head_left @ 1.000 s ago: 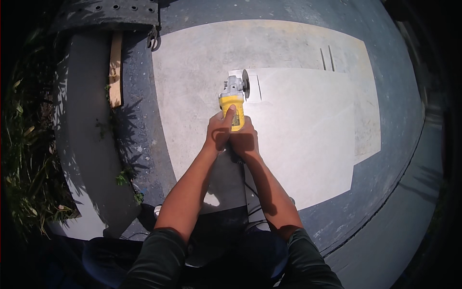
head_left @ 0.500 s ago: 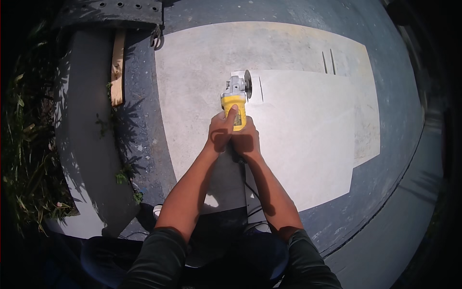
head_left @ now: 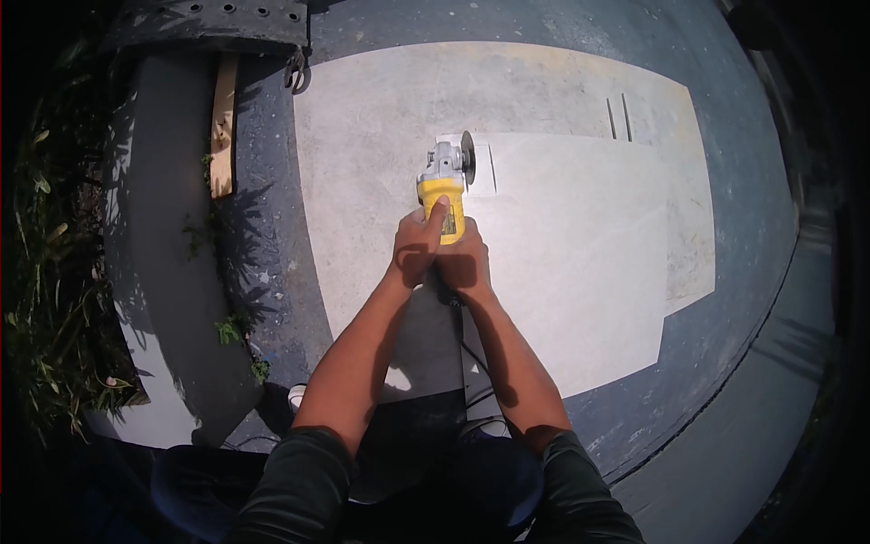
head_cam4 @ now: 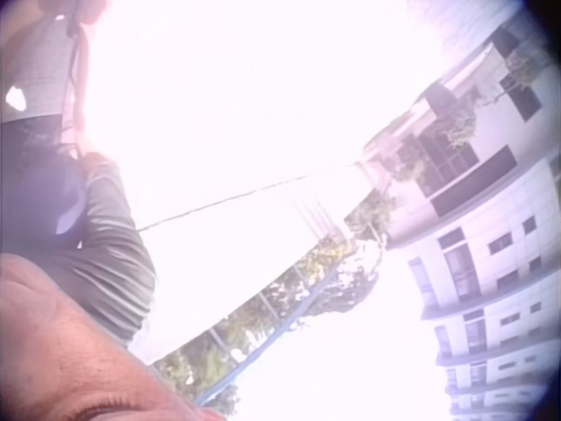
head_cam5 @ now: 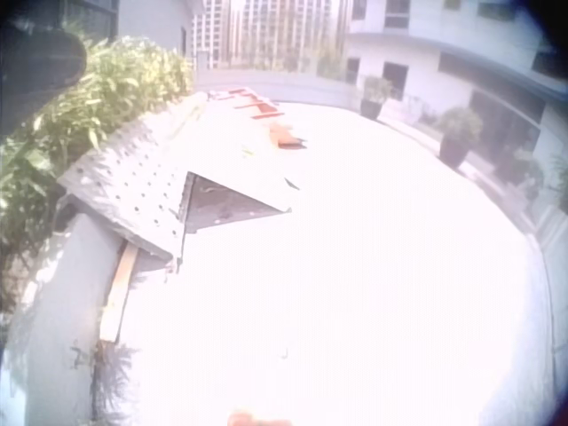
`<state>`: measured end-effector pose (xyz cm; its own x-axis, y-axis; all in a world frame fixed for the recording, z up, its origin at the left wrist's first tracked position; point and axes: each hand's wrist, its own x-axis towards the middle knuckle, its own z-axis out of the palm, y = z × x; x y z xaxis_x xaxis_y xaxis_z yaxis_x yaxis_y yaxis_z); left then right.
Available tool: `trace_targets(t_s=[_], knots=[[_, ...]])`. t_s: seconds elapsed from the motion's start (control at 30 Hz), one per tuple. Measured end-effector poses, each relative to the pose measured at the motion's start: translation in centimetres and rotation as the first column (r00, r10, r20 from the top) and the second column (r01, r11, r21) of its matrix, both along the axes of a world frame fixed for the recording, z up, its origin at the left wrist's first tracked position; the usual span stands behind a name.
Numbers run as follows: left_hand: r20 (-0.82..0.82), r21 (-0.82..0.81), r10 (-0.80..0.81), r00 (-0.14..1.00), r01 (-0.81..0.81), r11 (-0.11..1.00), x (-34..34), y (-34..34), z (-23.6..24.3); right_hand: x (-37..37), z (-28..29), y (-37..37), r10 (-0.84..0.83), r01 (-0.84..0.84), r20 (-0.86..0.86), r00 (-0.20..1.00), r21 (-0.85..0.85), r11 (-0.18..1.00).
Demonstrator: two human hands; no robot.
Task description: The person picks up a tile, carries it outside to a balcony, and uses an angle grinder to cut lines into the tile surface.
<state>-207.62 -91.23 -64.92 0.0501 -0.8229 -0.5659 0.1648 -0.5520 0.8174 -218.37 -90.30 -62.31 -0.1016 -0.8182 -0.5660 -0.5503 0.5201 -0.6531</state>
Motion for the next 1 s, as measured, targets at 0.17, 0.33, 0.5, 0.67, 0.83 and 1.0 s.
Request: trace_targets(t_s=[0.17,0.33,0.5,0.67,0.83,1.0], knots=[[0.012,0.038,0.005,1.0,-0.005,0.999,0.1,-0.1,-0.2,-0.1,-0.5,0.3,-0.013,0.014,0.027,1.0,-0.04,0.999],[-0.018,0.042,0.011,1.0,-0.01,0.999,-0.2,0.8,-0.7,-0.3,0.1,0.9,-0.024,0.024,0.022,0.999,0.003,1.0],[-0.056,0.064,0.044,0.997,-0.04,0.997,-0.4,1.5,-0.8,-0.4,0.6,1.5,-0.019,0.017,0.038,0.999,0.052,0.999],[-0.016,0.064,0.025,1.0,-0.024,0.998,-0.4,1.5,-0.8,-0.3,0.1,1.8,-0.016,0.016,-0.009,1.0,-0.008,1.0],[0.007,0.064,0.028,1.0,-0.028,0.998,-0.4,1.8,-1.2,-0.4,-0.3,2.1,-0.021,0.021,0.01,1.0,-0.028,0.999],[0.066,0.044,0.006,0.998,-0.009,0.999,-0.4,1.8,-1.2,-0.4,-0.1,2.2,-0.029,0.029,0.008,1.0,-0.028,0.999]])
